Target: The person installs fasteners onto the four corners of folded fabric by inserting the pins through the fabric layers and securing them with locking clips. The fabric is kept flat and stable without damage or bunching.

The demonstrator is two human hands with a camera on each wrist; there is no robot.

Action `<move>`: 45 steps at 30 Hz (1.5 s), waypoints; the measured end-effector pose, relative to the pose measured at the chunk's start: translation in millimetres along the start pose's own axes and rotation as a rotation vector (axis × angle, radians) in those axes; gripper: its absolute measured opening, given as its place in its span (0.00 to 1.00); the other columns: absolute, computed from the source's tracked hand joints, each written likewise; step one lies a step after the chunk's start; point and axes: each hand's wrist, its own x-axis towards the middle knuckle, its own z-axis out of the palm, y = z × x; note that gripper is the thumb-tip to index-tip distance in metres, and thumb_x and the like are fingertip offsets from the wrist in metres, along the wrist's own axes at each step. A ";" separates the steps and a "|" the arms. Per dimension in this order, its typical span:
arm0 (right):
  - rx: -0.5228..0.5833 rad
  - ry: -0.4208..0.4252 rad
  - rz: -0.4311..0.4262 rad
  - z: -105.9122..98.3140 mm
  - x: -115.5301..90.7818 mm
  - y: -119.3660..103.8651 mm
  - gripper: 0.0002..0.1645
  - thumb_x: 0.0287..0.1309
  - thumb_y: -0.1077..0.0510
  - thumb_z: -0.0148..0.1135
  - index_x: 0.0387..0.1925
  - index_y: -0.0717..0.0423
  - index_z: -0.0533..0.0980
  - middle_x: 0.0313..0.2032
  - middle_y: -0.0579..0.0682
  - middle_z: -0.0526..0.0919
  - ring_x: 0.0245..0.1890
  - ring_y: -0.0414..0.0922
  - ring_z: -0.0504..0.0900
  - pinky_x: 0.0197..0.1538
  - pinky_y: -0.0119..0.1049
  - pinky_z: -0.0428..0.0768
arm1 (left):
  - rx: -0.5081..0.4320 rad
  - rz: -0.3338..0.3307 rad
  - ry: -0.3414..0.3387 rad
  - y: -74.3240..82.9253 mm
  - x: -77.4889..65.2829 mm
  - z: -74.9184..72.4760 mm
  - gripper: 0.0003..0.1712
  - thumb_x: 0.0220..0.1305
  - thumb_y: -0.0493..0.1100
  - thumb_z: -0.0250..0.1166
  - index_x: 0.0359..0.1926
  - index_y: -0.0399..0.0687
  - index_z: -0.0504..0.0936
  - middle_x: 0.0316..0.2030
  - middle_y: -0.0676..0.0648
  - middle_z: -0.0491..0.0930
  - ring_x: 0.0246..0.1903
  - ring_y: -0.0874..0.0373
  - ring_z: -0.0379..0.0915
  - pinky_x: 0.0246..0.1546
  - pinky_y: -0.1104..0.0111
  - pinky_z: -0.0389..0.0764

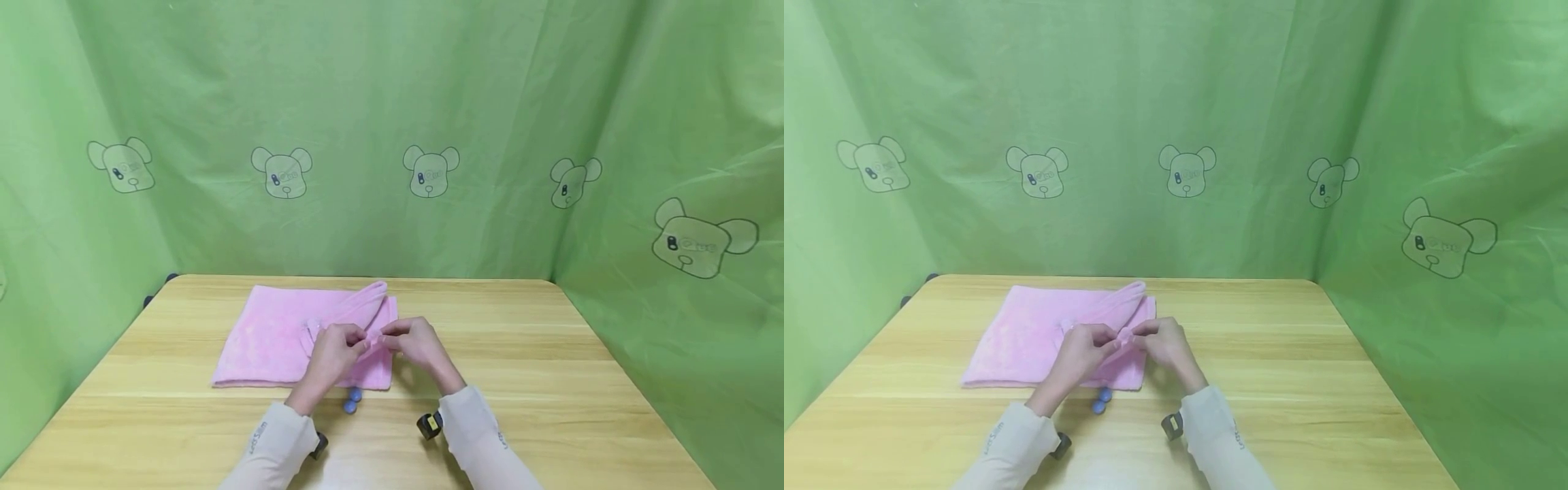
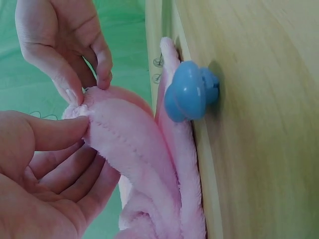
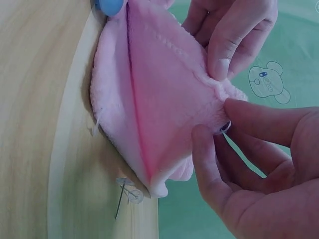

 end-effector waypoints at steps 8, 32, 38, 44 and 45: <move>-0.010 0.066 0.053 -4.9 1.9 3.4 0.09 0.60 0.63 0.61 0.41 0.65 0.80 0.33 0.57 0.83 0.31 0.52 0.81 0.34 0.40 0.82 | -0.005 -0.012 0.031 -2.2 2.0 -0.2 0.03 0.54 0.34 0.72 0.31 0.43 0.86 0.24 0.50 0.84 0.23 0.62 0.76 0.31 0.62 0.81; -0.475 -0.051 0.152 4.1 2.8 31.8 0.11 0.43 0.68 0.67 0.21 0.55 0.72 0.20 0.49 0.75 0.21 0.44 0.73 0.24 0.35 0.74 | -0.020 -0.014 0.045 -4.3 1.9 -0.5 0.02 0.55 0.35 0.71 0.30 0.41 0.86 0.23 0.51 0.84 0.23 0.63 0.77 0.31 0.62 0.81; -0.445 -0.052 0.184 2.7 1.8 27.3 0.09 0.43 0.71 0.60 0.19 0.56 0.71 0.15 0.49 0.76 0.15 0.42 0.73 0.17 0.29 0.70 | -0.024 -0.016 0.046 -4.0 1.8 -0.7 0.03 0.55 0.35 0.71 0.30 0.40 0.86 0.23 0.51 0.84 0.23 0.63 0.77 0.31 0.61 0.81; -0.400 -0.021 0.155 -0.5 0.5 19.6 0.09 0.44 0.70 0.58 0.17 0.55 0.72 0.14 0.48 0.76 0.12 0.41 0.72 0.15 0.28 0.69 | -0.022 0.004 0.058 -3.9 1.8 -0.7 0.02 0.55 0.35 0.71 0.29 0.40 0.86 0.23 0.51 0.84 0.23 0.62 0.78 0.31 0.61 0.81; -0.402 -0.018 0.146 -1.0 0.1 18.4 0.09 0.44 0.70 0.58 0.16 0.55 0.73 0.14 0.48 0.76 0.12 0.41 0.72 0.16 0.28 0.69 | -0.022 0.010 0.060 -4.2 1.9 -0.6 0.02 0.55 0.35 0.71 0.28 0.41 0.86 0.22 0.51 0.84 0.23 0.62 0.78 0.31 0.61 0.81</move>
